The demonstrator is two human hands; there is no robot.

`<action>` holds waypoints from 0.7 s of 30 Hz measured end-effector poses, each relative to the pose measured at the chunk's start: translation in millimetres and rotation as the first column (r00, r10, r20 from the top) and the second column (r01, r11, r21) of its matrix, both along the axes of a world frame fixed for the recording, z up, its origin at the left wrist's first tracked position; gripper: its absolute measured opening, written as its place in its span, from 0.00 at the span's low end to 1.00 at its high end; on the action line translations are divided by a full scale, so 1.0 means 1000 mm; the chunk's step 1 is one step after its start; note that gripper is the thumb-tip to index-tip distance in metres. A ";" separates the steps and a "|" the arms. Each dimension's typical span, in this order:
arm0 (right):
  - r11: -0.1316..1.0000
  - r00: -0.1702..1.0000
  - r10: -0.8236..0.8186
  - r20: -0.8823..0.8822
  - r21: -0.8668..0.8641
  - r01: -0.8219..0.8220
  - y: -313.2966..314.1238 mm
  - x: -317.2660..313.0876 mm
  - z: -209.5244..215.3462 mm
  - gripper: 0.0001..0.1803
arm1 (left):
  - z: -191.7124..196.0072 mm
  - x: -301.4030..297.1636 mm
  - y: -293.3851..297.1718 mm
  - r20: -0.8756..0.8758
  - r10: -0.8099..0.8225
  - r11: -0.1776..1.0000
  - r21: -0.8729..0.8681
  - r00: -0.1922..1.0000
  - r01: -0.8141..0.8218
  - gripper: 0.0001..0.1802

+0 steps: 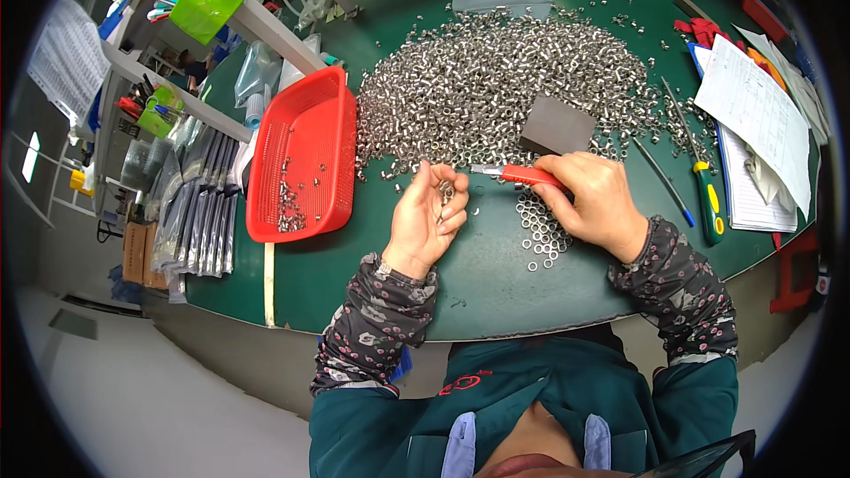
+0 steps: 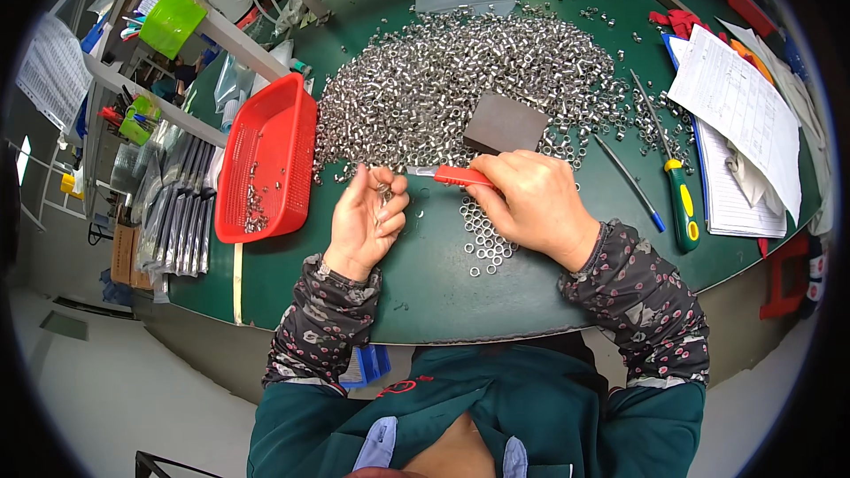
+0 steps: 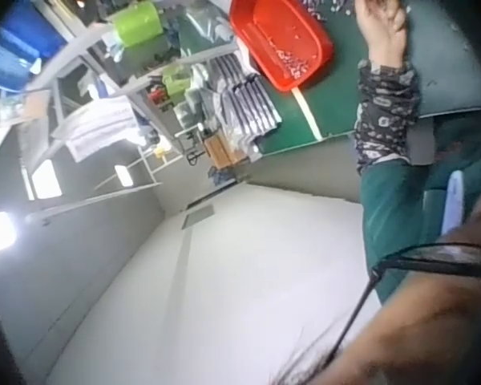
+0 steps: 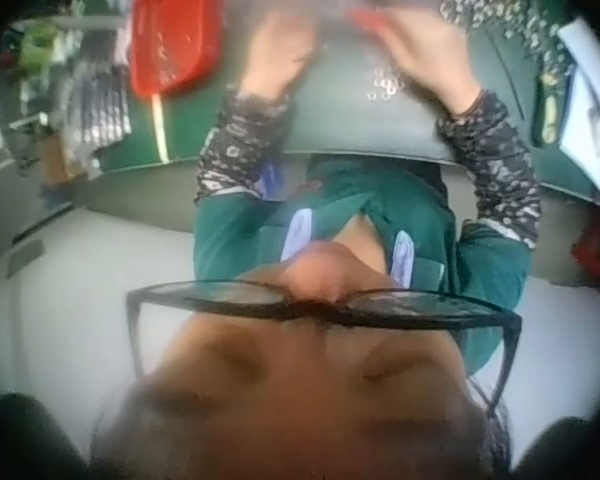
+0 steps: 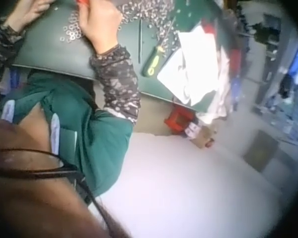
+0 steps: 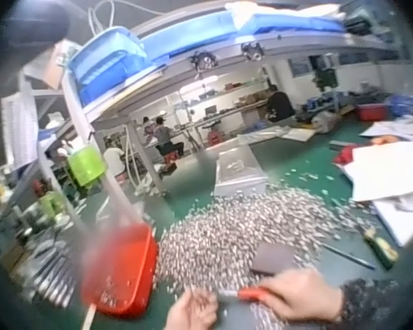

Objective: Manually assembling small metal rings and hardware components using a hand tool at a workbench.

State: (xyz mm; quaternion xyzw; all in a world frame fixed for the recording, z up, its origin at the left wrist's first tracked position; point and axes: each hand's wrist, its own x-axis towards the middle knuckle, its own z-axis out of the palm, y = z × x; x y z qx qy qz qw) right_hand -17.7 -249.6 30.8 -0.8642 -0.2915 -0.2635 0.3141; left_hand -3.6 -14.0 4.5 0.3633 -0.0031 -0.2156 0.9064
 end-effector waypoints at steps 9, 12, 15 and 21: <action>1.000 1.000 -0.001 -0.002 0.024 0.001 0.000 0.001 -0.002 0.09 | 0.003 -0.002 0.004 -0.141 0.184 0.943 -0.255 0.973 -0.215 0.33; 1.000 1.000 0.005 0.000 0.025 -0.005 0.001 0.000 -0.001 0.09 | 0.002 -0.004 0.005 -0.128 0.179 0.943 -0.262 0.975 -0.207 0.35; 1.000 1.000 0.003 -0.004 0.020 -0.003 0.001 -0.001 -0.001 0.09 | 0.002 -0.005 0.004 -0.142 0.215 0.943 -0.227 0.966 -0.243 0.36; 1.000 1.000 -0.001 0.007 0.020 0.001 0.000 0.000 0.001 0.09 | -0.001 -0.001 0.006 -0.078 0.186 0.950 -0.240 0.979 -0.200 0.36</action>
